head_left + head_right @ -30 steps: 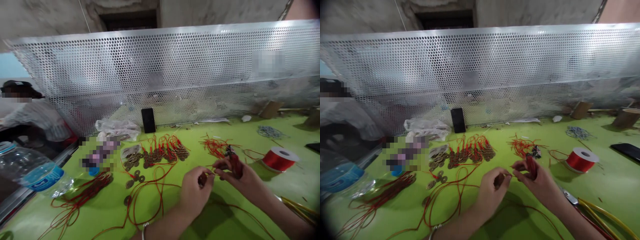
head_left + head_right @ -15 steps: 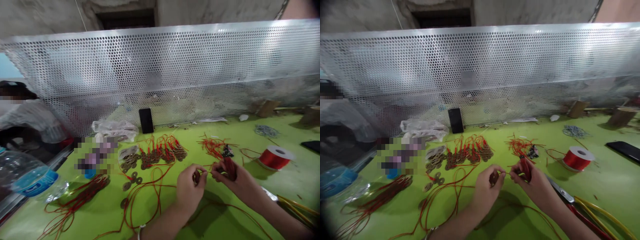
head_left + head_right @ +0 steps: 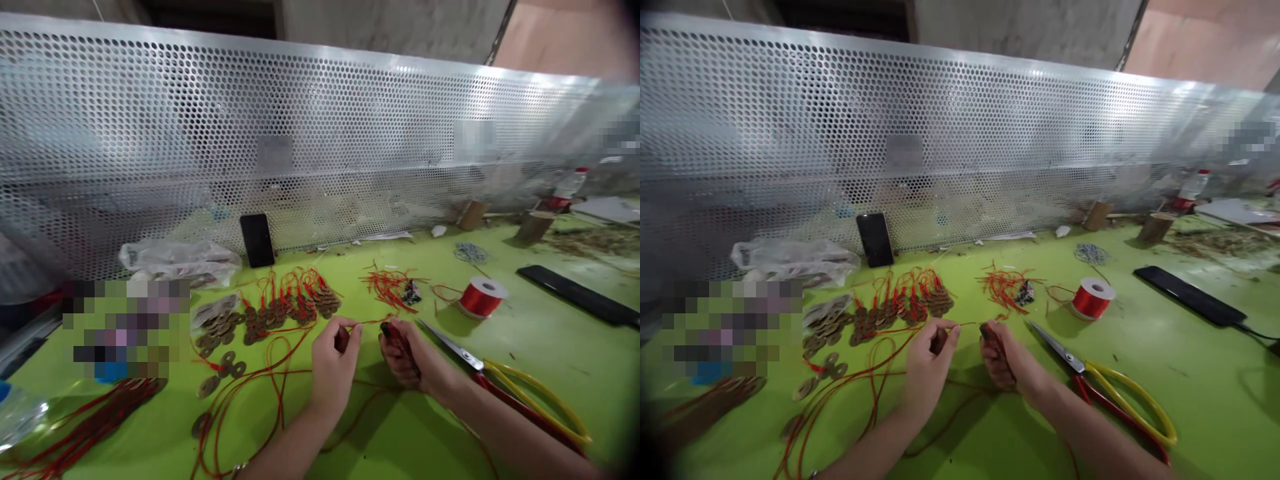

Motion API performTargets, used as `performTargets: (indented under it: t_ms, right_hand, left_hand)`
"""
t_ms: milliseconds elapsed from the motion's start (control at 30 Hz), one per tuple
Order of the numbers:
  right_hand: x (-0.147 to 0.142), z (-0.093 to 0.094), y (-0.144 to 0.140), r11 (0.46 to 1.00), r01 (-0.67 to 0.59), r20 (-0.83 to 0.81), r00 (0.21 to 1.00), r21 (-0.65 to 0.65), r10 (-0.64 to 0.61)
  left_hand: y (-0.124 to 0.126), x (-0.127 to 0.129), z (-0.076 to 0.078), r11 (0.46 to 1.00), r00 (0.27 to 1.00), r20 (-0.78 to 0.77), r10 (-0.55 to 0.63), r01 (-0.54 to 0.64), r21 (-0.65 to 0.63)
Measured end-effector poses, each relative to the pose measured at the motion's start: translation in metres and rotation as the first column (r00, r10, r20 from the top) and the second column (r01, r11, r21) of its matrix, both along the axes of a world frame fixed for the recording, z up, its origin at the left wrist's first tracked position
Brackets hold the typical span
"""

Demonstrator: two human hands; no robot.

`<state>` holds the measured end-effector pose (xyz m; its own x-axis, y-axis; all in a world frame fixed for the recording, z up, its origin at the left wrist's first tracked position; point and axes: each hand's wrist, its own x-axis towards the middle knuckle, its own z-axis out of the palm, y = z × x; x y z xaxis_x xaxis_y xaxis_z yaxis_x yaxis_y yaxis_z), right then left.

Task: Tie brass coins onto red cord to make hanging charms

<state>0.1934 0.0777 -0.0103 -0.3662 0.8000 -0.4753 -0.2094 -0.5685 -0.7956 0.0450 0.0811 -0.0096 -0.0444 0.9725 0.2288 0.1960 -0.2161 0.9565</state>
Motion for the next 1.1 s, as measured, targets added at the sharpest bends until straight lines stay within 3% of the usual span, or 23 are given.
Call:
performTargets:
  t_ms: [233,1100]
  right_hand:
    - [0.0004,-0.0036,-0.0009,1.000,-0.010,-0.083,0.997,0.018,0.011]
    - [-0.0016,-0.0028,-0.0003,1.000,0.000,-0.092,0.996,0.007,0.000]
  left_hand:
    - [0.0001,-0.0001,-0.0010,1.000,1.000,-0.009,-0.015,0.015,0.011]
    - [0.0013,0.0001,-0.0017,1.000,0.999,-0.025,-0.026,0.026,0.006]
